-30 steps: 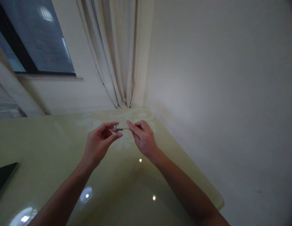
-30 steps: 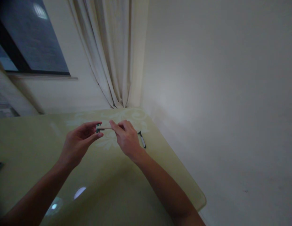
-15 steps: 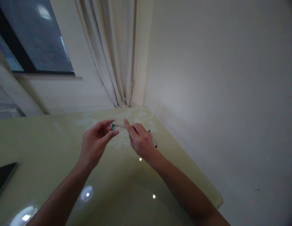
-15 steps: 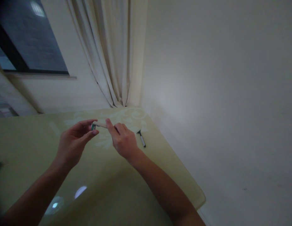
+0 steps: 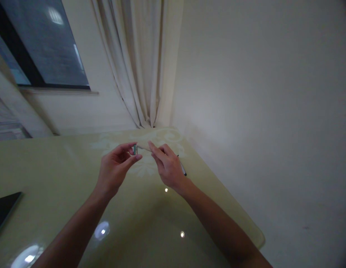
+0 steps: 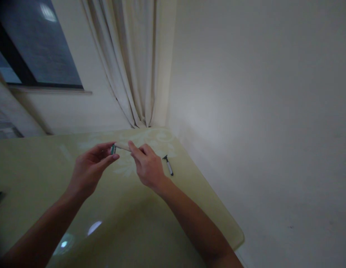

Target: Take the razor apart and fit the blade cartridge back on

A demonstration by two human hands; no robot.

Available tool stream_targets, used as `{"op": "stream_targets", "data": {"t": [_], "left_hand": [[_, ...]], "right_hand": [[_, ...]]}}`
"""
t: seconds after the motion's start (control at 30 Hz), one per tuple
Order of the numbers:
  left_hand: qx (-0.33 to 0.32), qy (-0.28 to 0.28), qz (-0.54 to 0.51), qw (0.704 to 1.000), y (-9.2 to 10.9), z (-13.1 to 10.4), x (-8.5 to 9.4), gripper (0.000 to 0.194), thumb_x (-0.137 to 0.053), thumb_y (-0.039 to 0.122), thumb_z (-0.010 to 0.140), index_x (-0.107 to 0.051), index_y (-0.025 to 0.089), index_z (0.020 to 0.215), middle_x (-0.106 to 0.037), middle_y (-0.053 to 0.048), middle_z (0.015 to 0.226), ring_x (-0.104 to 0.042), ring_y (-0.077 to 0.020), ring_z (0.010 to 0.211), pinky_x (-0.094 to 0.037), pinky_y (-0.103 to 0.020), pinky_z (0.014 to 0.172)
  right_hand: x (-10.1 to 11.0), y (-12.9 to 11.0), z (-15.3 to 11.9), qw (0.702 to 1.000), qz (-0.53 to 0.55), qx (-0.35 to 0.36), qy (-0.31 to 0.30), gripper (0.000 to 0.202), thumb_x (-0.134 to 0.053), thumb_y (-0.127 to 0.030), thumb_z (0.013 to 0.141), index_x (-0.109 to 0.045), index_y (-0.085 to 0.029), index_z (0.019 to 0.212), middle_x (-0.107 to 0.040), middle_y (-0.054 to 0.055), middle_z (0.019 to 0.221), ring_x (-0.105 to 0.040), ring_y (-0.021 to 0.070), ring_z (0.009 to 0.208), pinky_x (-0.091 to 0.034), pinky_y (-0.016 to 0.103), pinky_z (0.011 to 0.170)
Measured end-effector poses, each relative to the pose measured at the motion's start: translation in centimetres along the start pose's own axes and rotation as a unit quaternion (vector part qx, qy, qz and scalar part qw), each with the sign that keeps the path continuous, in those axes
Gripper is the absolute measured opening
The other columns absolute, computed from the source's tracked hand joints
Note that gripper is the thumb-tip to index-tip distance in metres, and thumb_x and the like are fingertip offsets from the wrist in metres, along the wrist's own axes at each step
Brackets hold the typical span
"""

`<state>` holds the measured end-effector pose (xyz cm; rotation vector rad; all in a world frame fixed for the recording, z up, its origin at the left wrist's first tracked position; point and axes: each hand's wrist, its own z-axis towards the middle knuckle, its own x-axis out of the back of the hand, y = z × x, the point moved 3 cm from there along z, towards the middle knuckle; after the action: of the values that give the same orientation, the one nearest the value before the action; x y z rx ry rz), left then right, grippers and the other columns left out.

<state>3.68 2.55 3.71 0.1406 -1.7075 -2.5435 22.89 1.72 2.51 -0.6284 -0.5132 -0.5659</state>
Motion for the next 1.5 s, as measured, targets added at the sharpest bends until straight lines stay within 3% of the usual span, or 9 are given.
{"op": "stream_targets", "data": {"t": [0.23,0.7,1.5], "left_hand": [[-0.017,0.007,-0.005,1.000,0.4,0.1,0.2,0.047,-0.096,0.038,0.068,-0.084,0.023,0.110,-0.063,0.002,0.080,-0.055,-0.0111,0.066,-0.048,-0.022,0.059],[-0.032,-0.008,0.035,0.999,-0.6,0.3,0.1,0.046,-0.095,0.039,0.070,-0.083,0.023,0.112,-0.066,0.001,0.082,-0.054,-0.0103,0.064,-0.046,-0.022,0.057],[-0.051,-0.016,0.068,0.996,-0.3,0.2,0.2,0.045,-0.093,0.040,0.073,-0.083,0.024,0.113,-0.063,0.002,0.079,-0.051,-0.0101,0.061,-0.040,-0.021,0.052]], "right_hand": [[0.8,-0.2,0.7,0.994,0.095,-0.044,0.005,0.037,-0.055,-0.028,0.113,-0.072,-0.024,0.145,-0.062,0.003,0.096,-0.062,0.0156,0.088,-0.052,0.029,0.085],[0.4,0.9,1.1,0.968,0.225,-0.106,-0.022,0.029,-0.068,-0.027,0.106,-0.081,-0.021,0.131,-0.067,0.002,0.090,-0.059,0.0146,0.080,-0.048,0.027,0.073],[0.9,1.6,1.3,0.962,0.238,-0.121,-0.054,0.026,-0.073,-0.029,0.102,-0.084,-0.019,0.123,-0.070,0.003,0.091,-0.060,0.0140,0.078,-0.047,0.028,0.071]]}}
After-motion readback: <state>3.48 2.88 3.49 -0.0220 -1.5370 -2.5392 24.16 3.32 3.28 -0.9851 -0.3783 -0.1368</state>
